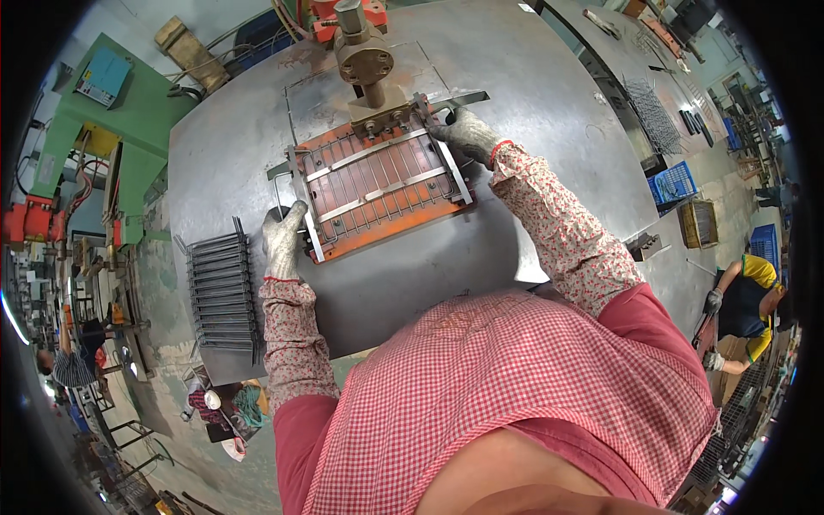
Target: The person operates a spot welding machine on a metal grille fixture, removes the top clamp, and transfers the jig to a workbench. The person loads wire rods into the jig by hand, places the metal clamp on top, and returns the fixture to the machine to weld it.
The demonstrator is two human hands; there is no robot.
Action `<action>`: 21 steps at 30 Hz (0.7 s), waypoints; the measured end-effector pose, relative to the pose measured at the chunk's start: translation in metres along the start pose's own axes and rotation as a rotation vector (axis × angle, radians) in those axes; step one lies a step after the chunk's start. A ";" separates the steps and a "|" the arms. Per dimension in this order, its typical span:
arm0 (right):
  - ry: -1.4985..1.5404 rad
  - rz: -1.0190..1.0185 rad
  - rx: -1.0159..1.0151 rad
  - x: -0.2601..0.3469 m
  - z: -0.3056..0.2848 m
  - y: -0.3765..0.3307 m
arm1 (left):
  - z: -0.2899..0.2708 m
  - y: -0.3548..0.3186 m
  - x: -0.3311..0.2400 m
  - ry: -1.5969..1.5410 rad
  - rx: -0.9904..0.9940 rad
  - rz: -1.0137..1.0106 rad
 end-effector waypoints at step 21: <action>0.876 -0.256 -0.243 -0.053 -0.110 -0.168 | 0.058 -0.041 -0.072 1.126 -0.168 0.255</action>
Point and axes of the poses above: each hand's wrist, its own y-axis towards the middle knuckle, its own z-axis out of the palm, x = y × z, the point moved 4 cm from there along y, towards the middle knuckle, and after that the axes turned 2 degrees about y, right-handed, at the moved point
